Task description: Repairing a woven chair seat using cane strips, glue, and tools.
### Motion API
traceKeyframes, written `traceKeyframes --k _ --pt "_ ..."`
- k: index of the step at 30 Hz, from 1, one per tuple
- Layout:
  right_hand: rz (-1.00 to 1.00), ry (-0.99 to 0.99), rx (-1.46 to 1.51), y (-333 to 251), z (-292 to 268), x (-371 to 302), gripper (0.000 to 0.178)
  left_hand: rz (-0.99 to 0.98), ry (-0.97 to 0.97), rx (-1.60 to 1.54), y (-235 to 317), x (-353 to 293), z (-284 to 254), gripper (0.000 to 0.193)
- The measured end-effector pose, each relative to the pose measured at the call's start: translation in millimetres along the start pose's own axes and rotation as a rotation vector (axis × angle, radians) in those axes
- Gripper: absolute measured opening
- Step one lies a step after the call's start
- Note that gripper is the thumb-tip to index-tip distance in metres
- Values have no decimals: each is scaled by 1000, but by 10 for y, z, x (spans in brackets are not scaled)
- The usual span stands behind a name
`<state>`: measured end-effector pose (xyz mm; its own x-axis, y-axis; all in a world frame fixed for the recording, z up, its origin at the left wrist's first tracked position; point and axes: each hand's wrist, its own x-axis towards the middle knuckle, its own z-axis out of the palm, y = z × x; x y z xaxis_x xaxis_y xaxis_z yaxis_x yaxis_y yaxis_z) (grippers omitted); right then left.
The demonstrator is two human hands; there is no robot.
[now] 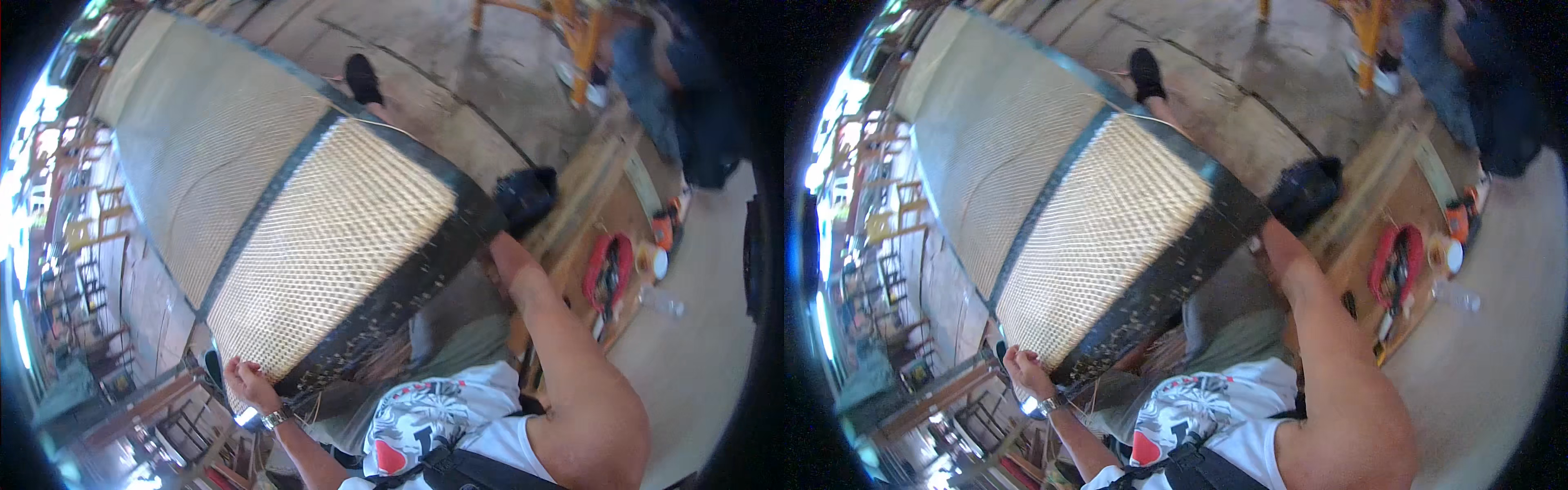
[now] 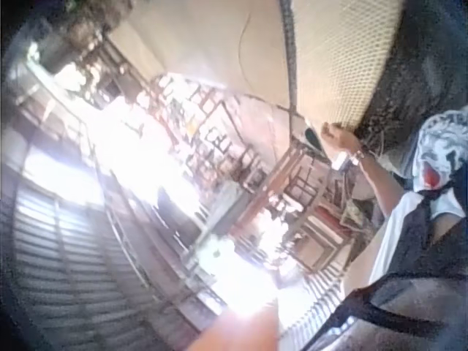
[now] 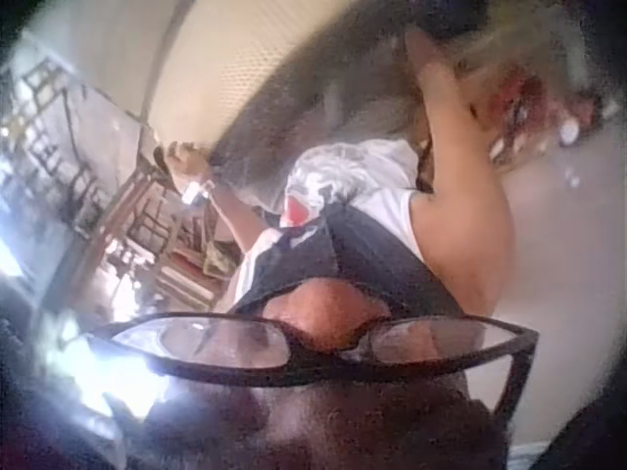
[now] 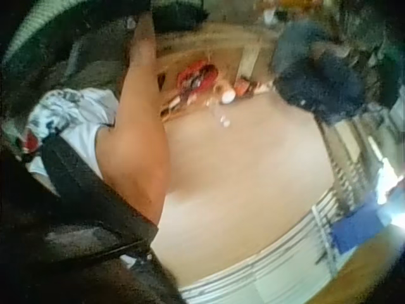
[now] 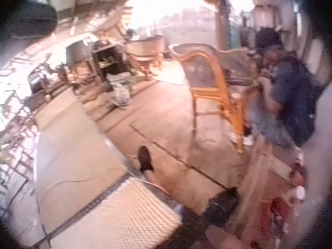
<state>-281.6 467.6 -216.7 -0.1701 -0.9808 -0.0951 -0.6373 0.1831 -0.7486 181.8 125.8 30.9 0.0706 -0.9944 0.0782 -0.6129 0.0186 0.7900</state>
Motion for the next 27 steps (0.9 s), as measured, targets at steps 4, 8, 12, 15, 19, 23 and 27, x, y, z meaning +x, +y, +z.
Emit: traceKeyframes --k 4,8,12,15,19,23,27 --pt "-42 -11 -11 -76 75 -109 41 -43 -90 -80 396 60 89 14" --pt "7 -33 -11 -107 28 -137 41 154 -163 145 874 423 422 16" --pt "134 -30 -33 -122 -1 -146 41 306 -271 155 1368 822 1007 18" --pt "223 -26 -40 -145 -9 -116 42 482 -264 74 1682 917 1454 16" --pt "701 -101 404 -179 -435 -332 45 523 -296 56 1552 968 1879 18" --pt "838 298 1127 -859 -1244 -563 63 549 -259 77 1210 955 2073 14" --pt "501 588 1321 -1346 -1747 -399 79 513 -298 116 1144 1014 2113 15"
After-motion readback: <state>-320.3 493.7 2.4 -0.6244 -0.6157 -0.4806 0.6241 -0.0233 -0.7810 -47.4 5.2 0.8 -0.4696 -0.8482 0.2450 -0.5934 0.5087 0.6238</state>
